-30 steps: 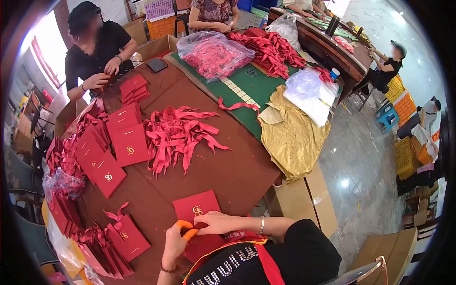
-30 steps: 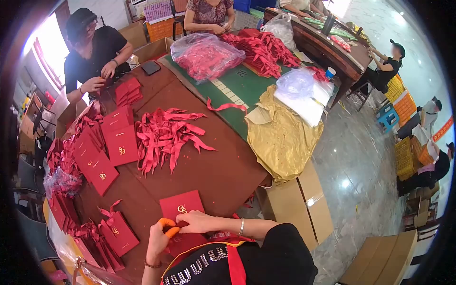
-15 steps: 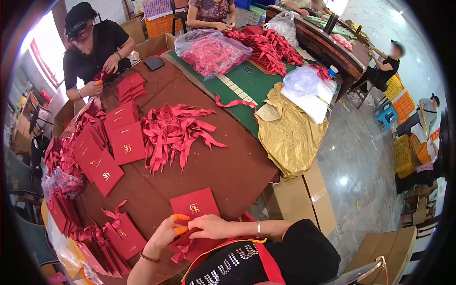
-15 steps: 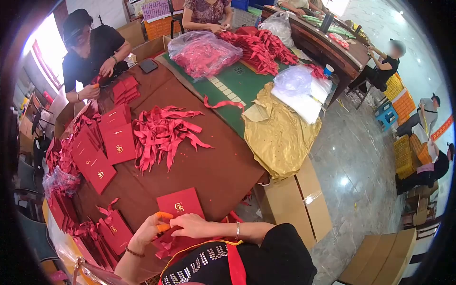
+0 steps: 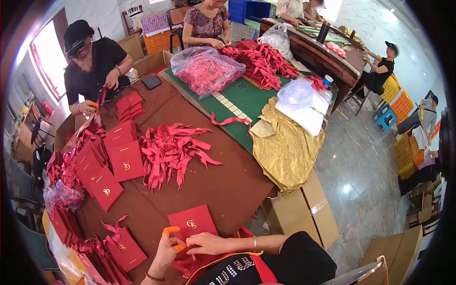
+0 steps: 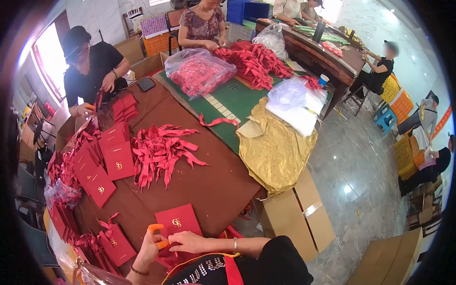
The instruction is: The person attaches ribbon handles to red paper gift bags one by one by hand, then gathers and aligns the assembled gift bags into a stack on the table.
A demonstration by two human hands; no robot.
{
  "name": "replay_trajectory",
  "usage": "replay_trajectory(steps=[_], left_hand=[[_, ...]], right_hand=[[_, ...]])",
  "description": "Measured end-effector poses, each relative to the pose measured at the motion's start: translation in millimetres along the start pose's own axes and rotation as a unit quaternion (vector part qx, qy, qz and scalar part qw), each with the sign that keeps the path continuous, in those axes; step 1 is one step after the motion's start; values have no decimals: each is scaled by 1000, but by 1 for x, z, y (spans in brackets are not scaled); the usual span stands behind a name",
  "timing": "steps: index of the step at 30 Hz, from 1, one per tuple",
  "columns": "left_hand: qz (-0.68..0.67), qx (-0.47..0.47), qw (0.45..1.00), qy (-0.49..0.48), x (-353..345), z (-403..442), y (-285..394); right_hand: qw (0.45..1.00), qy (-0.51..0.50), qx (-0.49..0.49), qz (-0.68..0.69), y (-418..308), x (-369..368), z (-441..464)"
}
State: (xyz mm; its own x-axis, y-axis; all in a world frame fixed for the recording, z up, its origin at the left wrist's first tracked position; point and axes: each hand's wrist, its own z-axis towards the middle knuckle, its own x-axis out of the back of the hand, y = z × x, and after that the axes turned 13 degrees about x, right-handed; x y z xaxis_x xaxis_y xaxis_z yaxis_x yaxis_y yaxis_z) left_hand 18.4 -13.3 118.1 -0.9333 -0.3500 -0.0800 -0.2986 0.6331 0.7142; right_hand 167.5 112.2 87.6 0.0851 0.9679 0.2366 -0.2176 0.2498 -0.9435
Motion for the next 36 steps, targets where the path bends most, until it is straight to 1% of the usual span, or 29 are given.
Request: replay_trajectory(steps=[1, 3, 4, 5, 7, 8, 9, 10, 11, 12, 13, 14, 15, 16, 17, 19, 20, 21, 23, 24, 25, 26, 27, 28, 30, 32, 34, 36], left_hand=[[2, 1, 1000, -1, 3, 2, 0], [-21, -96, 987, 130, 11, 6, 0], [40, -123, 977, 172, 13, 11, -8], [40, -122, 977, 170, 16, 11, -12], [160, -107, 964, 183, 20, 10, -13], [164, -110, 964, 179, 25, 10, -17], [103, -74, 977, 173, 33, 11, -23], [46, -38, 985, 163, 41, 14, -28], [62, -45, 987, 144, 46, 13, -31], [14, -24, 995, 97, 53, 8, -36], [-36, 3, 998, 55, 60, 8, -41], [-23, 4, 999, 45, 67, 14, -47], [-9, 39, 998, 37, 69, 17, -50], [3, 76, 997, 32, 74, 17, -52], [9, 80, 996, 31, 76, 18, -55], [-13, -98, 993, 68, 57, 16, -39], [11, -94, 991, 95, 55, 15, -34], [4, -93, 990, 108, 49, 12, -24], [112, -56, 987, 97, 42, 1, -4], [63, -71, 994, 59, 45, 5, -9], [54, -69, 994, 67, 43, 1, -3], [51, -22, 998, 31, 41, -4, 7], [47, 21, 999, -7, 39, -6, 13], [42, 22, 999, -5, 39, -2, 11], [163, 1, 987, 14, 41, 7, 5], [174, 7, 985, 12, 38, 6, 7], [184, 14, 983, 11, 36, 6, 7], [139, -10, 990, 5, 33, 8, 3]], right_hand=[[1000, 2, 0, 0, -1, 0, 0], [995, -36, 5, 91, -3, 1, 0], [995, -33, 4, 90, -1, 0, 0], [997, -17, 8, 68, 3, -3, -1], [999, 0, 13, 44, 9, -4, -1], [999, -5, -8, 44, 11, -3, -2], [999, -4, -30, 44, 12, -1, -2], [998, 4, -18, 53, 13, -1, -3], [998, 18, -8, 59, 14, -1, -4], [992, 47, 10, 119, 22, -6, -5], [991, 69, 8, 111, 23, -2, -3], [996, 54, -7, 69, 23, 2, 0], [999, 33, -22, 30, 21, 6, 4], [999, 37, -6, 11, 18, 10, 7], [999, 38, 4, -9, 15, 14, 9], [999, 41, 28, 12, 16, 20, 11], [999, 34, 31, 15, 17, 24, 13], [999, 33, 41, 4, 19, 27, 13], [998, 16, 57, 4, 14, 29, 16], [1000, -6, 20, 2, 7, 32, 16], [999, -28, -20, -5, 3, 36, 17], [998, -54, -43, 9, 4, 36, 20], [997, -61, -44, 10, 5, 34, 21], [997, -63, -41, 9, 7, 31, 21], [997, -67, -40, 11, 7, 26, 22], [995, -75, -59, 31, 4, 26, 24], [995, -72, -58, 35, 6, 26, 23], [995, -71, -59, 42, 6, 24, 22]])
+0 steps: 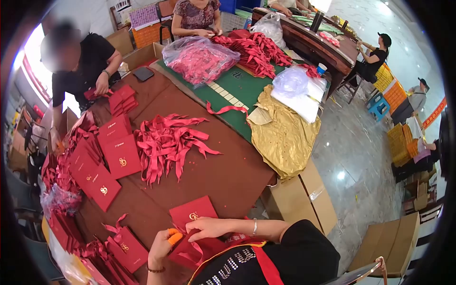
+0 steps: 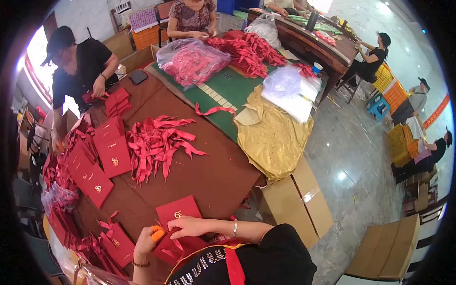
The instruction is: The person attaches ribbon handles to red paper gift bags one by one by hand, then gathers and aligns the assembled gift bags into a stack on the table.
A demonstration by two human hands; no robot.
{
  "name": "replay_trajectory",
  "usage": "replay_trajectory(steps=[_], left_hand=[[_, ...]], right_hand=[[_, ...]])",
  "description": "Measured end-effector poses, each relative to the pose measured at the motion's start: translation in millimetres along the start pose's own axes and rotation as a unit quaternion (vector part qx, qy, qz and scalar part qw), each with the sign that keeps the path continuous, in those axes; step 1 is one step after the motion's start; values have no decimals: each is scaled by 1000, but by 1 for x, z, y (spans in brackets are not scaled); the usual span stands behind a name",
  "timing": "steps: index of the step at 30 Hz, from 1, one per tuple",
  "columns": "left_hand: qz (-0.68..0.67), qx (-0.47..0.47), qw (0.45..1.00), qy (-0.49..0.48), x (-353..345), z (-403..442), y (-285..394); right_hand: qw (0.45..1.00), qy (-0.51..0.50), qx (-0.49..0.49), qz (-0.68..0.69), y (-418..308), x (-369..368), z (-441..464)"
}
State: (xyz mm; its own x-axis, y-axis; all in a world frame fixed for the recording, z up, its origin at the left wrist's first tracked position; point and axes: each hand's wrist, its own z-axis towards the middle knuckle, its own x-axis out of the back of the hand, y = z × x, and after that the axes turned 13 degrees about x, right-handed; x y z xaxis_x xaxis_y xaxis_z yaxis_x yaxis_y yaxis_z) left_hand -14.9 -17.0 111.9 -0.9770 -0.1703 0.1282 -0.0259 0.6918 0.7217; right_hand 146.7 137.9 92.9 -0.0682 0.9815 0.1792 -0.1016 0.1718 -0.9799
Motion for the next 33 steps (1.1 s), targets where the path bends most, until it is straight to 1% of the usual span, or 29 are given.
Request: replay_trajectory(steps=[1, 3, 4, 5, 7, 8, 10, 11, 13, 14, 15, 16, 17, 18, 19, 20, 21, 22, 23, 24, 25, 26, 28, 29, 30, 31, 33], left_hand=[[-8, 4, 1000, 1, -1, 0, 1], [73, -52, 996, 6, -2, 3, 8], [60, -89, 994, 2, -6, 3, 10], [11, -70, 997, -15, -8, 7, 7], [-19, 35, 998, -39, -3, 6, 6], [-21, 33, 999, -37, -5, 7, 6], [-129, 11, 989, -64, -9, 7, 5], [-130, 13, 990, -61, -10, 7, 4], [-188, 14, 980, -70, -9, 10, 4], [-194, 18, 979, -63, -9, 11, 5], [-160, -1, 986, -50, -9, 12, 7], [-131, -15, 991, -32, -10, 12, 6], [-128, -34, 991, -26, -9, 15, 0], [-129, -88, 988, 1, -11, 14, 2], [-132, -54, 989, 27, -10, 17, -4], [-100, -12, 995, 13, -7, 10, 7], [-136, -61, 989, 17, -12, 11, 10], [-140, -28, 990, 17, -12, 9, 8], [-142, -4, 990, 10, -12, 8, 7], [-156, 6, 988, 22, -13, 7, 5], [-169, -14, 986, 1, -14, 8, 5], [-179, -36, 983, -22, -14, 9, 4], [-184, -38, 982, -25, -8, 12, 0], [-179, -46, 982, -37, -5, 13, -1], [-189, -77, 979, -23, -4, 12, 0], [-192, -78, 978, -18, -1, 12, 2], [-124, -112, 986, -15, 4, 11, 6]], right_hand=[[1000, 2, 4, 1, -2, 1, 1], [1000, 6, 25, 1, -2, 0, 2], [1000, 2, 17, -4, -1, -2, 2], [1000, -2, 11, -12, 0, -1, 3], [1000, -8, 8, -15, -5, 2, 0], [1000, -8, -1, -2, -6, 2, -1], [1000, -9, -8, 14, -9, 2, -2], [1000, -6, 5, 9, -11, 2, -2], [1000, -9, 19, 10, -12, 2, -1], [999, -5, 35, 6, -10, 2, 0], [999, -5, 49, 6, -7, 1, 0], [999, -20, 26, -4, -7, 1, 2], [1000, -4, 26, -8, -8, 1, 0], [1000, 8, -7, -29, -15, 2, 1], [1000, 25, -2, -9, -9, -1, 1], [998, 51, 36, 17, 1, -3, -3], [995, 93, 14, 39, -6, -5, -6], [985, 101, 6, 141, 14, -10, -15], [980, 101, -12, 171, 9, -8, -17], [973, 89, -27, 209, 5, -9, -17], [966, 81, -42, 243, 3, -8, -18], [965, 70, -46, 247, 8, -9, -20], [990, 103, -8, 95, 21, -14, -23], [991, 96, -9, 97, 24, -14, -25], [984, 95, -37, 143, 25, -13, -27], [976, 95, -63, 185, 27, -12, -27], [981, 81, -65, 164, 26, -12, -30]])
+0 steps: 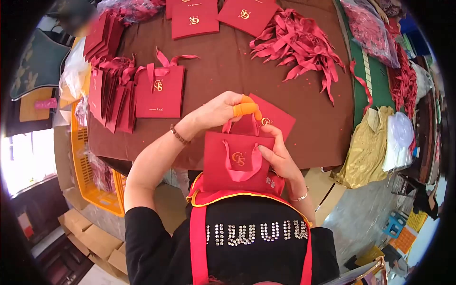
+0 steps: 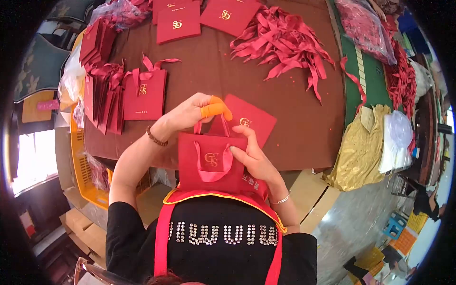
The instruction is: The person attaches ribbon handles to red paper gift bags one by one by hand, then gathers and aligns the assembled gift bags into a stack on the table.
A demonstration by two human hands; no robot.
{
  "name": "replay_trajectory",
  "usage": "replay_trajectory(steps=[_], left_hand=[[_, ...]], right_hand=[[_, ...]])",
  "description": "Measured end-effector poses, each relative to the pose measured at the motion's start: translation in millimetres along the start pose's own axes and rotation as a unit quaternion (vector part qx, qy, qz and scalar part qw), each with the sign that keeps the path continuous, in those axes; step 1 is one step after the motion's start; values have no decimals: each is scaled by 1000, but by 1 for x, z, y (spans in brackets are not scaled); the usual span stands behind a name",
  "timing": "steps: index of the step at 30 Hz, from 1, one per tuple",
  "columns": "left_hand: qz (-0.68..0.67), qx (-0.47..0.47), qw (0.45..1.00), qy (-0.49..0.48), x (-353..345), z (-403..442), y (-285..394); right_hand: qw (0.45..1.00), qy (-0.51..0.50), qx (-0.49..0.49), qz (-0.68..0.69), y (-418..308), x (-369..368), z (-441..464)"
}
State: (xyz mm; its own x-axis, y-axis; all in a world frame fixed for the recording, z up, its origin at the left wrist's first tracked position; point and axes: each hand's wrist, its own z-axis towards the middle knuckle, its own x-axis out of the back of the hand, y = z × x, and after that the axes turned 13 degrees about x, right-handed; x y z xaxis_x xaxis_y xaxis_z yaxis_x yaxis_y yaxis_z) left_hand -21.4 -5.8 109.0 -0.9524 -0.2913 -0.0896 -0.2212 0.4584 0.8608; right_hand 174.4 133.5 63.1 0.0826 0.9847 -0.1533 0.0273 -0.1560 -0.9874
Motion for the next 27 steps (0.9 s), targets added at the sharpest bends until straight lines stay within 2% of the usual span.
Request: replay_trajectory(steps=[2, 3, 4, 6, 7, 8, 9, 10, 11, 13, 14, 15, 16, 17, 18, 19, 20, 21, 22, 23, 24, 25, 26, 27], left_hand=[[-3, -7, 1000, 1, 12, 3, 7], [-22, -64, 996, 64, 23, 12, 5], [-42, -118, 984, 126, 30, 14, 7], [-54, -116, 987, 97, 34, 13, 10], [-80, -121, 986, 77, 33, 15, 9], [-108, -126, 985, 55, 31, 17, 8], [-45, -109, 989, 89, 34, 18, 8], [-43, -112, 989, 87, 35, 19, 4], [-98, -117, 978, 144, 35, 20, -1], [-206, -110, 943, 238, 37, 9, 0], [-203, -89, 938, 268, 41, -1, -6], [-230, -95, 929, 274, 30, -11, -11], [-263, -97, 937, 209, 23, -19, -27], [-290, -98, 942, 135, 11, -23, -38], [-371, -21, 924, 90, -24, -49, -1], [-343, -48, 938, 26, -37, -61, 12], [-317, -47, 945, 60, -41, -57, -4], [-172, 15, 977, 129, -35, -56, -4], [-162, -12, 975, 151, -35, -56, 2], [-80, -47, 973, 210, -25, -56, -1], [-91, -81, 965, 231, -22, -59, 10], [44, -126, 948, 290, -15, -62, 15], [173, -168, 906, 347, -10, -62, 22], [177, -179, 907, 338, -15, -59, 35]], right_hand=[[997, -62, 30, 35, -11, -3, -3], [995, -86, -31, 50, -34, -9, -3], [994, -92, -30, 48, -38, -9, -2], [978, -109, 108, -140, -42, -7, 0], [995, -100, 8, -19, -37, -6, -3], [995, -100, 11, -19, -36, -7, -3], [997, -68, 13, 24, -37, -9, -2], [997, -36, 15, 65, -38, -9, -2], [997, -35, 19, 61, -36, -6, -2], [996, 29, 84, 1, -29, 0, 0], [995, 37, 91, -2, -33, 1, 2], [988, 98, 69, 101, -40, -1, 6], [965, 159, 52, 202, -46, -3, 11], [963, 190, 65, 180, -50, -5, 16], [970, 210, 87, 90, -46, -2, 19], [970, 209, 128, 11, -41, 0, 24], [969, 208, 132, -27, -34, 4, 27], [966, 215, 118, 85, -36, 2, 30], [974, 197, 110, -5, -33, 8, 30], [974, 193, 110, -29, -30, 13, 30], [975, 186, 107, -50, -26, 18, 29], [970, 204, 118, -58, -22, 26, 26], [960, 196, 101, -172, -16, 32, 23], [938, 184, 79, -283, -15, 36, 21]])
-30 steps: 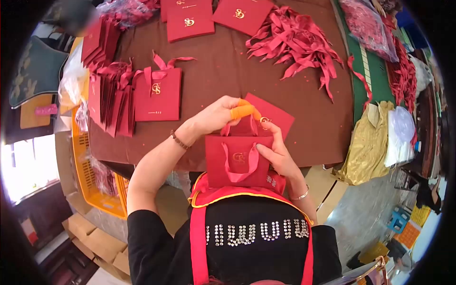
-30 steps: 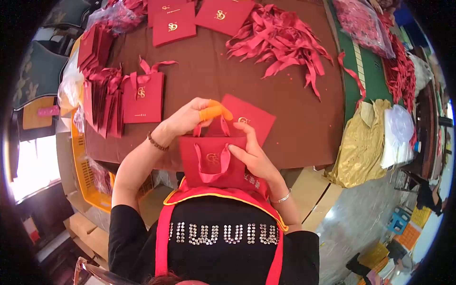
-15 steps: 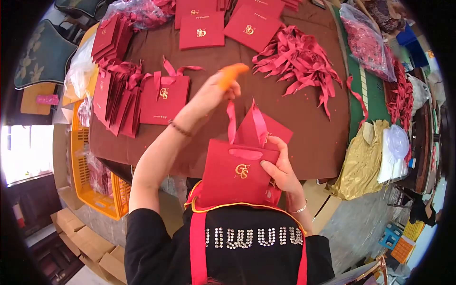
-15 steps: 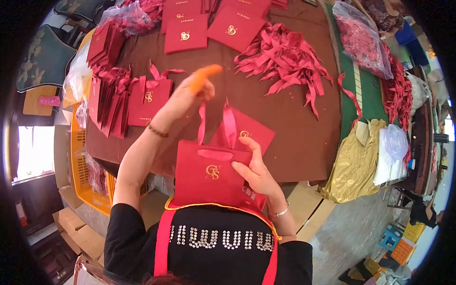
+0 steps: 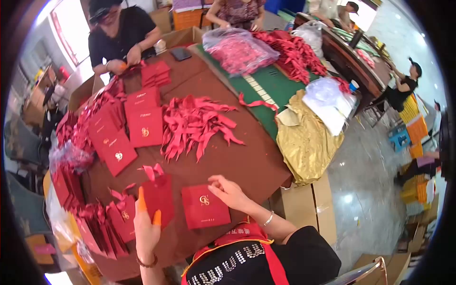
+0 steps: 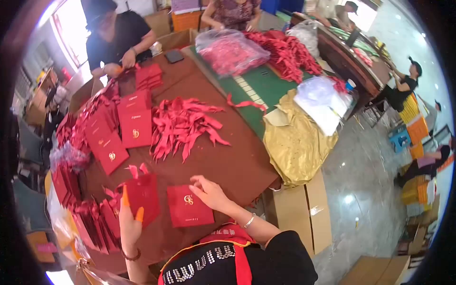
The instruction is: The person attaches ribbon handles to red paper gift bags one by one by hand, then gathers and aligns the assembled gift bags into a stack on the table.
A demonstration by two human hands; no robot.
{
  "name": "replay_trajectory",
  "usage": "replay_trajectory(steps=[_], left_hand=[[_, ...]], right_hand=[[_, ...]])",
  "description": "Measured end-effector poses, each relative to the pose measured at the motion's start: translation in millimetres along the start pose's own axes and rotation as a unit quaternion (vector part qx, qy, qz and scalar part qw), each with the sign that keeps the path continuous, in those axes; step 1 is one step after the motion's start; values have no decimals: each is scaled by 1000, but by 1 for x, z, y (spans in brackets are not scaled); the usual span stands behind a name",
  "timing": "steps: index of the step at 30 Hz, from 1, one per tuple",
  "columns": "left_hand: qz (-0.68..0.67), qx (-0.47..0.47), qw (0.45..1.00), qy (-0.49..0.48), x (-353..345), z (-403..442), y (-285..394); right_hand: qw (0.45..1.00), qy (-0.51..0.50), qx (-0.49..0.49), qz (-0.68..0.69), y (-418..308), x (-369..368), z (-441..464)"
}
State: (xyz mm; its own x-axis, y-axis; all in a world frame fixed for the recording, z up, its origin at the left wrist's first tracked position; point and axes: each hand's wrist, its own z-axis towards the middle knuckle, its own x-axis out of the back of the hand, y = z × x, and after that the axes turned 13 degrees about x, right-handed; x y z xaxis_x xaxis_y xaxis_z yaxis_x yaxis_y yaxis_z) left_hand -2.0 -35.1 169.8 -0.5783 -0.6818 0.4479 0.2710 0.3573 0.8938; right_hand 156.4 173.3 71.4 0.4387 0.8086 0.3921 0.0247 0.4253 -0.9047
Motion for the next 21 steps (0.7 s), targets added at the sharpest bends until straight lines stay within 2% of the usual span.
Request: replay_trajectory(steps=[1, 2, 3, 4, 5, 7, 8, 9, 11, 12, 13, 14, 15, 16, 17, 19, 21], left_hand=[[160, 16, 987, -21, -7, 1, 14], [317, 32, 947, -39, -13, 3, 24], [337, -47, 937, -74, -28, 8, 9], [308, -46, 945, -102, -44, 8, 7], [280, -43, 950, -130, -61, 6, 8], [192, -110, 967, -127, -84, 6, -7], [189, -191, 957, -107, -89, 8, -25], [191, -181, 960, -98, -84, 10, -27], [141, -81, 978, -131, -65, 15, -30], [119, 68, 976, -169, -54, 16, -32], [113, 87, 980, -137, -44, 21, -38], [-39, 173, 965, -195, -37, 29, -48], [-197, 240, 918, -249, -27, 38, -58], [-383, 252, 853, -248, -15, 49, -70], [-555, 240, 758, -244, -3, 64, -74], [-707, 179, 684, -4, 33, 92, -33], [-731, 36, 681, 20, 73, 98, 8]], right_hand=[[1000, 11, 3, -4, -5, 3, 0], [990, -24, -66, 125, -12, 3, -2], [956, -58, -134, 254, -17, 1, -5], [932, -37, -109, 344, -18, -9, -5], [913, -44, -136, 382, -19, -12, -9], [964, 42, -120, 235, -16, -22, -7], [954, 67, -116, 267, -11, -22, -5], [944, 86, -113, 297, -8, -19, -1], [992, 34, -81, 88, 2, -10, -2], [991, 10, -84, 107, -3, -5, -2], [989, -20, -83, 121, -8, 1, 2], [989, -58, -68, 121, -4, 4, 7], [987, -86, -75, 111, 2, 2, 8], [985, -109, -84, 99, 6, -1, 6], [984, -135, -71, 94, 3, -1, 8], [972, -82, -135, 176, -6, 3, 10], [967, -74, -128, 206, -5, 5, 11]])
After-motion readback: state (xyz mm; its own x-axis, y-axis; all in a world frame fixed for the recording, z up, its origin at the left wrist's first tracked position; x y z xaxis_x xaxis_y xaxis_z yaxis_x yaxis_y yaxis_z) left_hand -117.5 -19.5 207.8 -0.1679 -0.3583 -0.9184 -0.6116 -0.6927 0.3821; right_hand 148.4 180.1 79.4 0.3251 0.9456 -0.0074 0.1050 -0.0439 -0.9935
